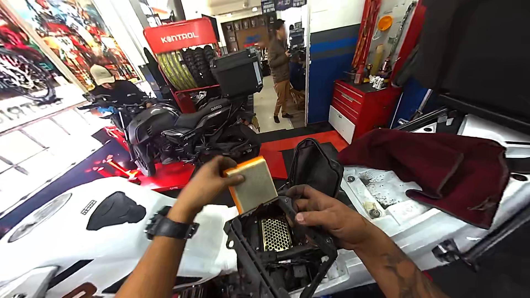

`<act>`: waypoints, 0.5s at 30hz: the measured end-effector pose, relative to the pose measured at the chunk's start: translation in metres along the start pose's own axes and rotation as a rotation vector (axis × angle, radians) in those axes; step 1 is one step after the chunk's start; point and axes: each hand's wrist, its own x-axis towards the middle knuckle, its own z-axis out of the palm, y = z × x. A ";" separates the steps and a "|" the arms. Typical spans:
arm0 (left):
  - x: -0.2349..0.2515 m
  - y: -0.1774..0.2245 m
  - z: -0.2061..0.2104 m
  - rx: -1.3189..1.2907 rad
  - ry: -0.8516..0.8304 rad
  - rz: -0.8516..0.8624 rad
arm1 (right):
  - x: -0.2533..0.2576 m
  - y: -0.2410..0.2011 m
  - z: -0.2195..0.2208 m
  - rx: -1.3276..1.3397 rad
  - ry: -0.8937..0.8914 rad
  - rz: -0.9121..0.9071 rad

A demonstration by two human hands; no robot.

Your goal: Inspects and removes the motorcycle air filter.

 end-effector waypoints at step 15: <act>0.129 0.265 0.123 0.219 -0.751 0.794 | 0.001 0.008 0.016 -0.295 0.110 -0.114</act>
